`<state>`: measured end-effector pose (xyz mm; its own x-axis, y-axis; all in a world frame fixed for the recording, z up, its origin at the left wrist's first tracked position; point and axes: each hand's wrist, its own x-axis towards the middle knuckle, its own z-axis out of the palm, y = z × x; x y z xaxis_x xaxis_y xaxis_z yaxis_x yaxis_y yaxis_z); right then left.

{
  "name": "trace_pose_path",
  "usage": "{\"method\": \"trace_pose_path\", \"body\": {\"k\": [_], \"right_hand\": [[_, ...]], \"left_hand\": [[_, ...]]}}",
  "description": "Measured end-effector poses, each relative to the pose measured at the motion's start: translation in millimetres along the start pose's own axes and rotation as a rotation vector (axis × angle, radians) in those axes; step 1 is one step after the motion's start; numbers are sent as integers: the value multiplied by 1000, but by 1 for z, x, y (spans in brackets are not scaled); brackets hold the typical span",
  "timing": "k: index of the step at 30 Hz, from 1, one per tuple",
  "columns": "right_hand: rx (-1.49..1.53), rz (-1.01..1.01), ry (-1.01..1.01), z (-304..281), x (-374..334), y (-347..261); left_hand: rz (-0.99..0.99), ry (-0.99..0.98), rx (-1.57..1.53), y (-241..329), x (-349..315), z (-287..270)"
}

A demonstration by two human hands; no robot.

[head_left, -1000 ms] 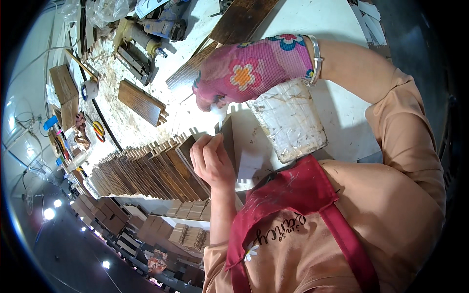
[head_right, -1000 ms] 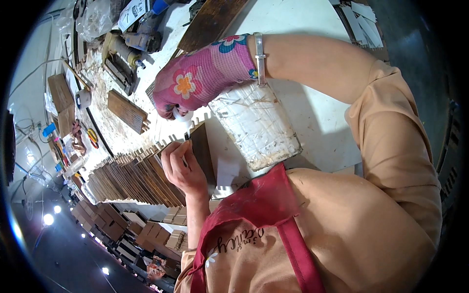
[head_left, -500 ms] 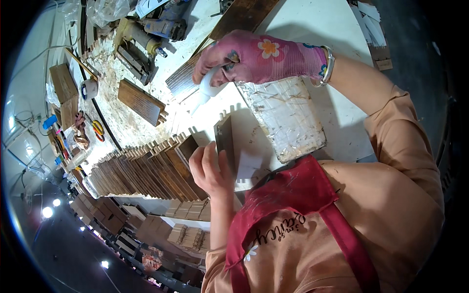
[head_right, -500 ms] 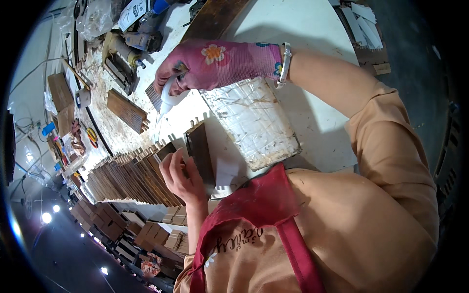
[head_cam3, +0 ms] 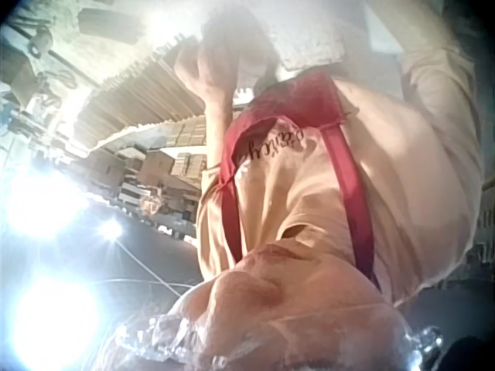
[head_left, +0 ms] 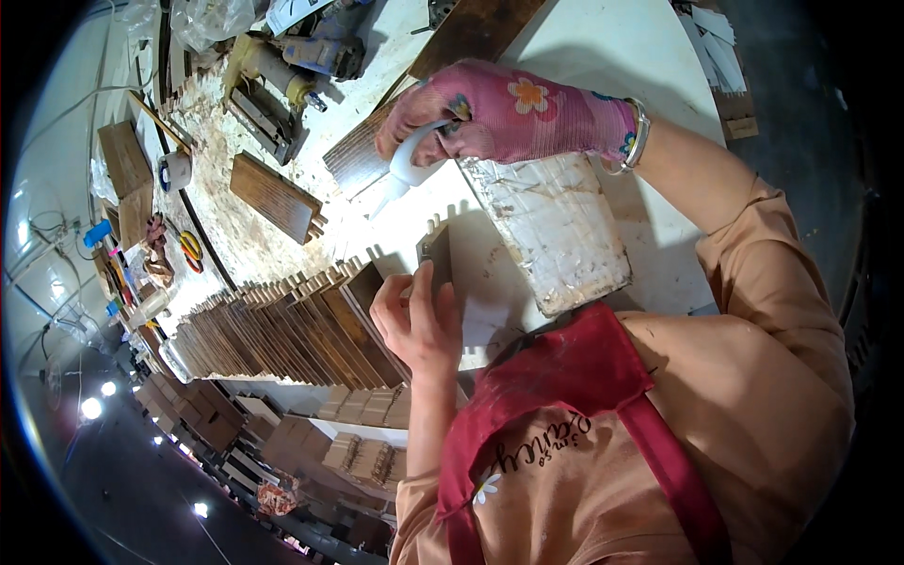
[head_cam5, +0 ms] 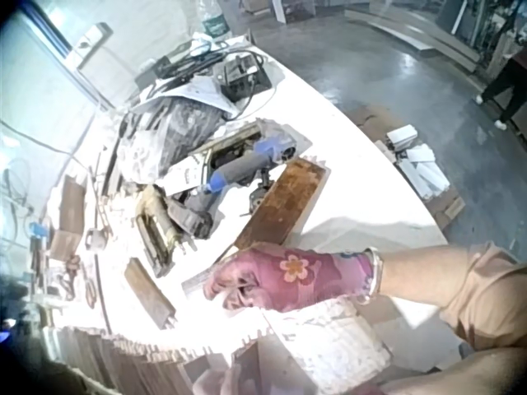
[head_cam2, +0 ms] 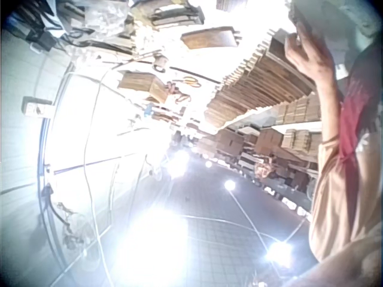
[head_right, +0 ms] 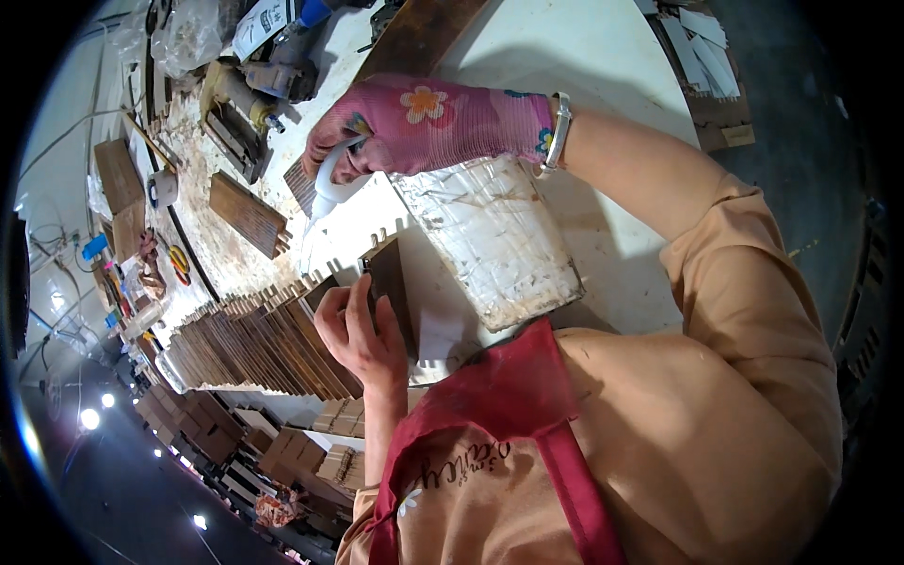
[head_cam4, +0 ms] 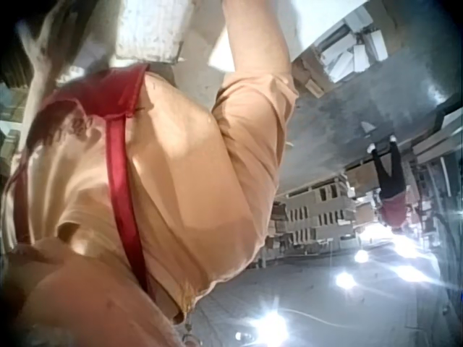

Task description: The person applies glue from a squeeze bottle to the ends of small wooden pieces, handling the pieces one at a time and lining them up on a workbench.

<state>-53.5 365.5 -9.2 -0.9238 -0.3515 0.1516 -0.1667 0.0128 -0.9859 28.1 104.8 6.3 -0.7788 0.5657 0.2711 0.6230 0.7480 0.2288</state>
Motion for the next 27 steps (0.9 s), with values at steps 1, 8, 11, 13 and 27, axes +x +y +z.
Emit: {"method": "trace_pose_path", "body": {"k": [1, 8, 11, 13, 27], "right_hand": [[-1, -9, 1, -1, 1, 0], [62, 78, 74, 0, 2, -11], [27, -11, 78, -2, 3, -6], [82, -8, 75, -3, 1, -2], [205, 5, 107, 0, 2, 4]], "left_hand": [[-11, 8, -10, 0, 0, 0], [-71, 25, -45, -2, -4, 3], [-60, 17, -3, 0, -4, 3], [-55, 5, 24, 0, -5, 3], [-36, -2, -6, -4, -6, 5]]}}
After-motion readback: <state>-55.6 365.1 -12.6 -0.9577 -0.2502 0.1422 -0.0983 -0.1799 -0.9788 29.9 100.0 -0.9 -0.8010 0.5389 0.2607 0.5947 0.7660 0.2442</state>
